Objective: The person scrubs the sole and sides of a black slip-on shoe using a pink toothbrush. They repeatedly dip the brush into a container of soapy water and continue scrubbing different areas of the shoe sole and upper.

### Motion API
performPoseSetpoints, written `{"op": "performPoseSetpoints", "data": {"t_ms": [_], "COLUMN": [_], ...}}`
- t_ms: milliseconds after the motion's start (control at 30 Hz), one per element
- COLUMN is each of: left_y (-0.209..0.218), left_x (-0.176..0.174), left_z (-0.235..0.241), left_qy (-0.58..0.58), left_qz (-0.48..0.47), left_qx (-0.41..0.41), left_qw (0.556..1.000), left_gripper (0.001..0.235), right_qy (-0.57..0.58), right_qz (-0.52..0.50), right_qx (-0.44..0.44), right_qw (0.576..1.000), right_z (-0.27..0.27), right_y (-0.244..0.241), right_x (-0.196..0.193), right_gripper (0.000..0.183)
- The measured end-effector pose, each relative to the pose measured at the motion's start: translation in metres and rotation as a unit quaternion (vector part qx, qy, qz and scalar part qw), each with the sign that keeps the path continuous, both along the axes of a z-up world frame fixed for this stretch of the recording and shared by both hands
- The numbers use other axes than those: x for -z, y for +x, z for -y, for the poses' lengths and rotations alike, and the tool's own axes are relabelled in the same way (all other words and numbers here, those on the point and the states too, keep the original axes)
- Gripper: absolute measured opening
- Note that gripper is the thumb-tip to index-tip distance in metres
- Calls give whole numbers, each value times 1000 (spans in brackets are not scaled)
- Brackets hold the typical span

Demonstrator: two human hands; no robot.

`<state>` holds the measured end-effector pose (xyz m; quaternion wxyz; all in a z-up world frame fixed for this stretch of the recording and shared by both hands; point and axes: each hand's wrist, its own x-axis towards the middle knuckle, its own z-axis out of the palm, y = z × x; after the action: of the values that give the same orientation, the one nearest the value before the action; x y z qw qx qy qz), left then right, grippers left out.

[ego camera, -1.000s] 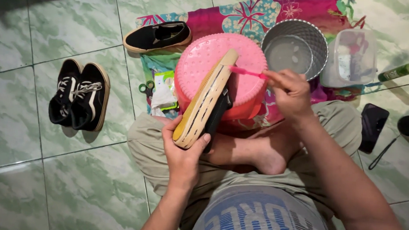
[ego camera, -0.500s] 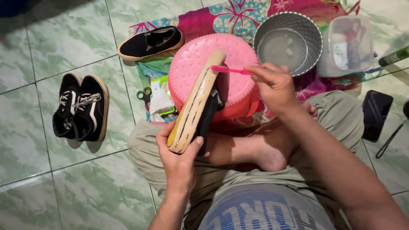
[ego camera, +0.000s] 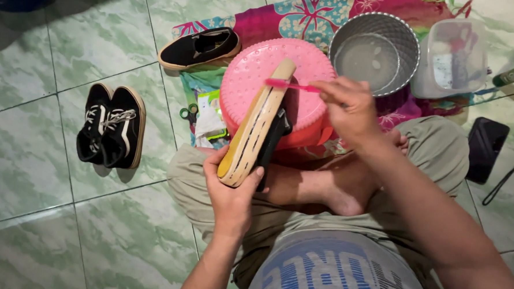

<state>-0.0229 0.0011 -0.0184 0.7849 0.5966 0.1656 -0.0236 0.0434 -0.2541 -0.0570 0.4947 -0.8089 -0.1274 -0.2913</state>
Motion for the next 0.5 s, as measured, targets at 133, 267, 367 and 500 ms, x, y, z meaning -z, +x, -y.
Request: {"op": "performPoseSetpoints", "data": {"t_ms": [133, 267, 367, 500], "left_y": [0, -2, 0, 0], "left_x": [8, 8, 4, 8], "left_z": [0, -1, -1, 0], "left_qy": [-4, -20, -15, -14], "left_qz": [0, 2, 1, -3], "left_qx": [-1, -9, -5, -8], "left_qw": [1000, 1000, 1000, 1000], "left_gripper": [82, 82, 83, 82], "right_qy": [-31, -49, -99, -157], "right_qz": [19, 12, 13, 35], "right_qx": [-2, 0, 24, -14], "right_qw": [999, 999, 995, 987], "right_z": [-20, 11, 10, -29], "right_y": [0, 1, -8, -37], "right_x": [-22, -5, -12, -24], "right_gripper": [33, 36, 38, 48]}}
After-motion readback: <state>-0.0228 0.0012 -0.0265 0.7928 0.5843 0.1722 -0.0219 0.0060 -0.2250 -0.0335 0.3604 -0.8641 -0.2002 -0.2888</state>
